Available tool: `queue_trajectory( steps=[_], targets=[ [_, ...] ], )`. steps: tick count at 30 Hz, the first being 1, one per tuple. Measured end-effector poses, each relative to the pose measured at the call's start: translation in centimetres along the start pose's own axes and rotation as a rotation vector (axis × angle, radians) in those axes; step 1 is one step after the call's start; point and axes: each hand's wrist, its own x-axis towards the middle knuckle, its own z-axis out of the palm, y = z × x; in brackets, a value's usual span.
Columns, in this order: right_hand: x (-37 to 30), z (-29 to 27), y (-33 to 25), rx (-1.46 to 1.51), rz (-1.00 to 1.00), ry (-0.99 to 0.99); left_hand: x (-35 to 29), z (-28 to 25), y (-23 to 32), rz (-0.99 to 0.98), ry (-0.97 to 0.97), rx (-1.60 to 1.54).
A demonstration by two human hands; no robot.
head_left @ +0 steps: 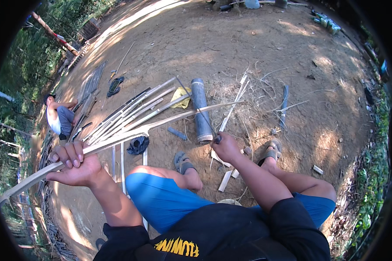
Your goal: The person uses a large blade to shave and thin strips of wood while sitting on the ground, handling several strips and smoothing their surfaces.
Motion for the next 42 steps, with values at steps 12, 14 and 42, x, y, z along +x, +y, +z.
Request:
queue_trajectory(
  steps=[12, 14, 42],
  targets=[
    [-8.5, 1.3, -8.4, 0.076, -0.292, -0.060, -4.1, 2.2, 1.9, 0.004, -0.161, -0.050],
    [-9.0, 1.2, -8.3, 0.064, -0.346, -0.051, -4.4, 2.0, 2.0, 0.018, -0.104, -0.036],
    [-10.2, -1.8, -11.1, -0.208, -0.378, -0.122, -5.9, 2.3, 2.0, 0.125, 0.120, 0.129]
  ],
)
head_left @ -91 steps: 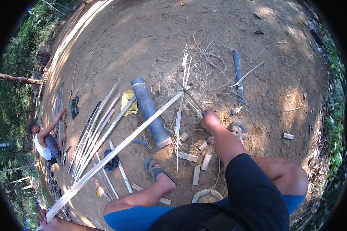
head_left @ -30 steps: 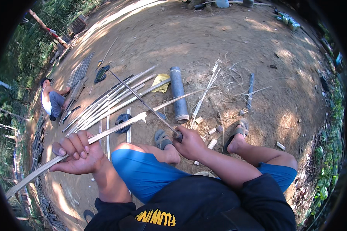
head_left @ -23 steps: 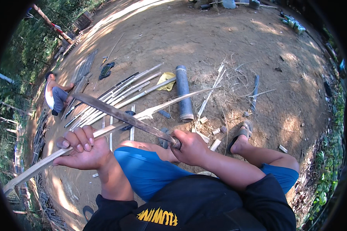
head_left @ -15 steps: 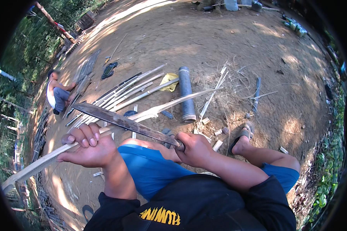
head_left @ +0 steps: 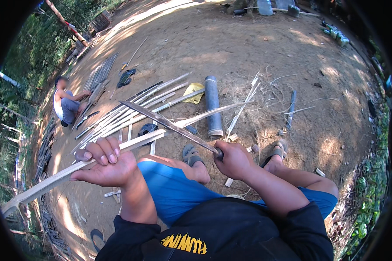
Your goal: The person uses a large blade to shave and thin strips of wood while sitting on the ground, handling several strips and smoothing their surfaces.
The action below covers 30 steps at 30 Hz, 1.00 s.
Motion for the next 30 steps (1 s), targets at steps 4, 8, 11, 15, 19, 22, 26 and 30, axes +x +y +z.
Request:
queue_trajectory(
  steps=[4, 8, 11, 15, 19, 22, 26, 30],
  targets=[
    [-0.9, -1.0, -1.6, 0.005, -0.042, -0.048, 0.1, -0.6, 0.0, -0.002, -0.068, -0.054],
    [-1.0, -0.1, 0.3, 0.000, 0.051, -0.013, 0.0, -0.2, 0.0, -0.026, -0.231, -0.201],
    [-0.8, -0.6, 1.8, 0.038, 0.142, 0.009, -0.9, 1.1, -0.1, -0.042, -0.239, -0.134],
    [-1.9, -0.7, -2.9, 0.112, -0.043, -0.062, -0.8, 0.8, 0.7, -0.009, -0.298, -0.208],
    [-1.1, 0.0, -1.6, 0.152, 0.039, 0.012, -1.4, 2.6, 0.3, -0.029, -0.358, -0.156],
    [-1.4, -0.1, -2.6, 0.172, -0.024, -0.003, -1.7, 2.4, 0.7, -0.027, -0.352, -0.194],
    [-1.3, 0.5, -1.5, 0.179, 0.055, -0.013, -1.9, 3.5, 0.6, -0.023, -0.376, -0.223],
    [-1.4, -0.3, -1.6, 0.156, 0.031, -0.005, -1.9, 2.8, 0.5, -0.009, -0.327, -0.198]
  ],
)
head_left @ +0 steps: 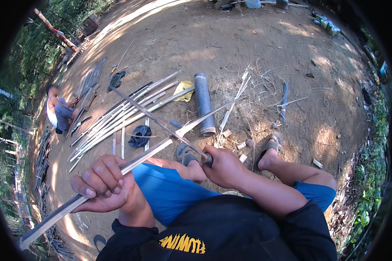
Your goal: The person uses a large blade to shave and thin strips of wood while sitting on the ground, handling several strips and smoothing their surfaces.
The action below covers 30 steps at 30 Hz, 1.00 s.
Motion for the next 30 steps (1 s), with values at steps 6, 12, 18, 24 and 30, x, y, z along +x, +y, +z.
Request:
queue_trajectory(
  steps=[6, 12, 18, 24, 30],
  targets=[
    [1.4, 1.4, 5.7, 0.012, 0.249, 0.112, 0.1, 1.2, -0.5, -0.001, 0.012, -0.003],
    [1.0, 0.4, 3.7, 0.074, 0.023, 0.059, 0.3, 0.9, -0.2, 0.034, 0.060, 0.029],
    [2.0, 0.1, 5.4, 0.093, 0.199, 0.067, 0.8, 0.7, -0.6, -0.020, -0.004, -0.012],
    [2.6, -0.1, 7.6, 0.184, 0.242, 0.034, 1.2, 0.8, -0.9, -0.026, 0.041, -0.033],
    [2.6, 0.7, 7.1, 0.145, 0.080, -0.016, 1.5, 0.5, -0.7, -0.041, 0.004, -0.065]
  ],
)
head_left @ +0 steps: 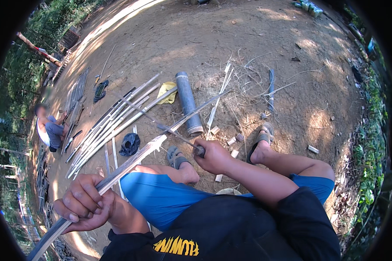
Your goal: The person uses a large blade to shave and thin strips of wood while sitting on the ground, handling several strips and smoothing their surfaces.
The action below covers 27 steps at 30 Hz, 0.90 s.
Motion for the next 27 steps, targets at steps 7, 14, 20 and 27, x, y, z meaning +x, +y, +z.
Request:
queue_trajectory(
  steps=[7, 14, 20, 27],
  targets=[
    [0.5, -1.5, -0.2, -0.100, 0.034, 0.001, 0.2, -0.8, 0.2, -0.017, 0.012, 0.009],
    [1.1, -2.0, 4.4, -0.038, 0.127, 0.116, 1.0, -0.9, -0.9, -0.016, 0.003, 0.036],
    [0.7, -1.1, 3.6, -0.088, -0.026, 0.117, 1.5, -0.8, -0.7, -0.001, 0.014, 0.062],
    [-0.1, -0.3, -0.3, -0.156, 0.021, 0.059, 1.3, -2.5, 0.0, -0.022, 0.011, 0.064]
  ],
)
